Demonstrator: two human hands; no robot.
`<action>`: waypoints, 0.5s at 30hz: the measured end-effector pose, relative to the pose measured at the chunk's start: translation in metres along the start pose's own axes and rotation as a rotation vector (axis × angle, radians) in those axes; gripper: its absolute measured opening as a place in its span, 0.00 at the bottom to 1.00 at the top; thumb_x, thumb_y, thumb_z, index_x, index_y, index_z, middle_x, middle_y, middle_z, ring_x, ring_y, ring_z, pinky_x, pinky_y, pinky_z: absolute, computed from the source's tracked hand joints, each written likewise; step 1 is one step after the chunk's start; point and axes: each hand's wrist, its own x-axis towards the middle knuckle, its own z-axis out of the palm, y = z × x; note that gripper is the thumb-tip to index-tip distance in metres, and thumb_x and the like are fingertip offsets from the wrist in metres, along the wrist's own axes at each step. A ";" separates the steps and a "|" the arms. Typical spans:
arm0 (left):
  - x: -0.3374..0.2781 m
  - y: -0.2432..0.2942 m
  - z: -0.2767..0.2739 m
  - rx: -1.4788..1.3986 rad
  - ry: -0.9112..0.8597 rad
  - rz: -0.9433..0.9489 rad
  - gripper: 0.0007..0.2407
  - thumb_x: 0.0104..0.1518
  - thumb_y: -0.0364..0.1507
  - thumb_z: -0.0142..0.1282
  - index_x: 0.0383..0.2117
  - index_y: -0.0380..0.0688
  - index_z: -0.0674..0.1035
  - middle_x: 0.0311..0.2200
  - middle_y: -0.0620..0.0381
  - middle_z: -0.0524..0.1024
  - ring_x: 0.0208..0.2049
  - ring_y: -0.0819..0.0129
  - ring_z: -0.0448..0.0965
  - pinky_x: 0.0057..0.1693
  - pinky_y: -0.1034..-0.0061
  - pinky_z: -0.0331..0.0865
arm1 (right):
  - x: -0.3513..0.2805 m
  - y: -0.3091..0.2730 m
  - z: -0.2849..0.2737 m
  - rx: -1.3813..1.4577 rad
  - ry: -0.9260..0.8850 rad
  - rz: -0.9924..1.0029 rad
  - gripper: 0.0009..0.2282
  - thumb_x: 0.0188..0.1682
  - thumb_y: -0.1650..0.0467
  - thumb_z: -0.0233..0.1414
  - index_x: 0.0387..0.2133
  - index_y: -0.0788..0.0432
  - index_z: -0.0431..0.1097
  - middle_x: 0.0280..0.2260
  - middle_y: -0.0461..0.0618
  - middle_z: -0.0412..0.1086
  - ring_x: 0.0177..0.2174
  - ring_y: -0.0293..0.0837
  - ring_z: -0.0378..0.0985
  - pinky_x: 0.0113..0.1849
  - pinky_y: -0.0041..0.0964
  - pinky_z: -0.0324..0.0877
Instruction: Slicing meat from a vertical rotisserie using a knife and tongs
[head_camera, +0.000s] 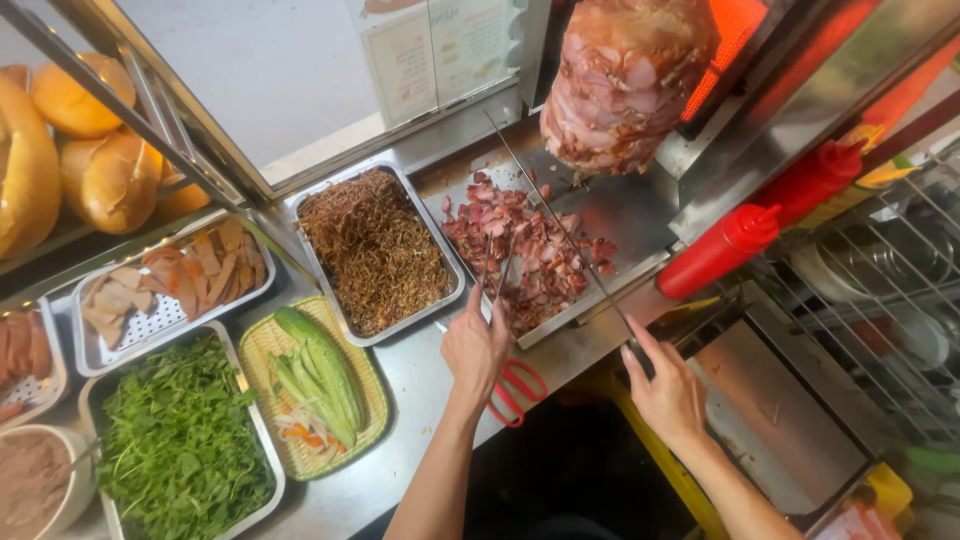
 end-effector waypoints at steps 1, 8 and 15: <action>-0.004 0.001 -0.006 -0.091 -0.015 -0.075 0.22 0.62 0.45 0.46 0.61 0.51 0.73 0.38 0.35 0.82 0.44 0.34 0.82 0.51 0.42 0.73 | 0.002 -0.005 0.006 -0.062 -0.041 0.088 0.19 0.55 0.58 0.49 0.61 0.25 0.65 0.39 0.46 0.76 0.41 0.56 0.81 0.41 0.57 0.79; -0.049 0.008 -0.013 -0.405 0.027 -0.202 0.23 0.59 0.49 0.51 0.56 0.53 0.79 0.33 0.41 0.84 0.44 0.42 0.84 0.52 0.52 0.74 | 0.061 0.033 0.016 -0.155 -0.088 0.053 0.21 0.58 0.60 0.46 0.64 0.22 0.59 0.43 0.51 0.71 0.46 0.59 0.79 0.43 0.61 0.77; -0.091 0.003 0.013 -0.569 0.134 -0.274 0.24 0.59 0.49 0.53 0.55 0.50 0.80 0.15 0.52 0.79 0.26 0.58 0.82 0.40 0.62 0.76 | 0.075 0.069 0.008 -0.202 -0.187 -0.007 0.21 0.59 0.60 0.44 0.66 0.22 0.56 0.43 0.52 0.69 0.48 0.57 0.78 0.44 0.59 0.77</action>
